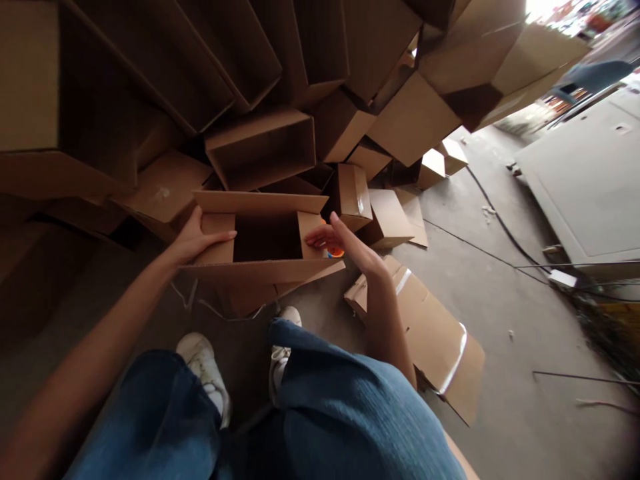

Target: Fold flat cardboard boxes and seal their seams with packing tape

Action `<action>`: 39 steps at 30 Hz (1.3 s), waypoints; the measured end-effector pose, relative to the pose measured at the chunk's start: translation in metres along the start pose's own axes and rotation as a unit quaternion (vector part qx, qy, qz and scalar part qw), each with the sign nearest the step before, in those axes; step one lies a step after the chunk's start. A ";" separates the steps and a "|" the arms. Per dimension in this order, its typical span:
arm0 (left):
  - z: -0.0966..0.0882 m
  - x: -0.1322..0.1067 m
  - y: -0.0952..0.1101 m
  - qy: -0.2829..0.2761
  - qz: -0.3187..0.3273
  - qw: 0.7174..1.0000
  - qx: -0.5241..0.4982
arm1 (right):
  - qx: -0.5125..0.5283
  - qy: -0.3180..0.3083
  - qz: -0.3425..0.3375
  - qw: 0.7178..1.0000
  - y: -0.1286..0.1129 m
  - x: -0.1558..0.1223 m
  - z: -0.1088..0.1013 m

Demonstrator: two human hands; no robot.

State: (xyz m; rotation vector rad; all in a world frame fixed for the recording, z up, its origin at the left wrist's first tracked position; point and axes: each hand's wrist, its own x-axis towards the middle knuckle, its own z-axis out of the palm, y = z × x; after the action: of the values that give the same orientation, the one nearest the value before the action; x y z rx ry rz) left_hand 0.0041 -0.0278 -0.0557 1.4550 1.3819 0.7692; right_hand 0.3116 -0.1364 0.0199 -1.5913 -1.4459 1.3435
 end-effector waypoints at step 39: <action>-0.001 -0.066 0.090 -0.215 0.087 0.828 0.511 | -0.513 0.034 -0.050 0.856 -0.036 0.003 0.056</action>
State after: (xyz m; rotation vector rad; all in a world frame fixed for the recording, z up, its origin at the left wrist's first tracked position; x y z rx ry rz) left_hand 0.0257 -0.0837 0.0384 2.4045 1.3377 -0.3242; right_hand 0.2468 -0.1364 0.0344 -2.0711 -2.3550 0.3739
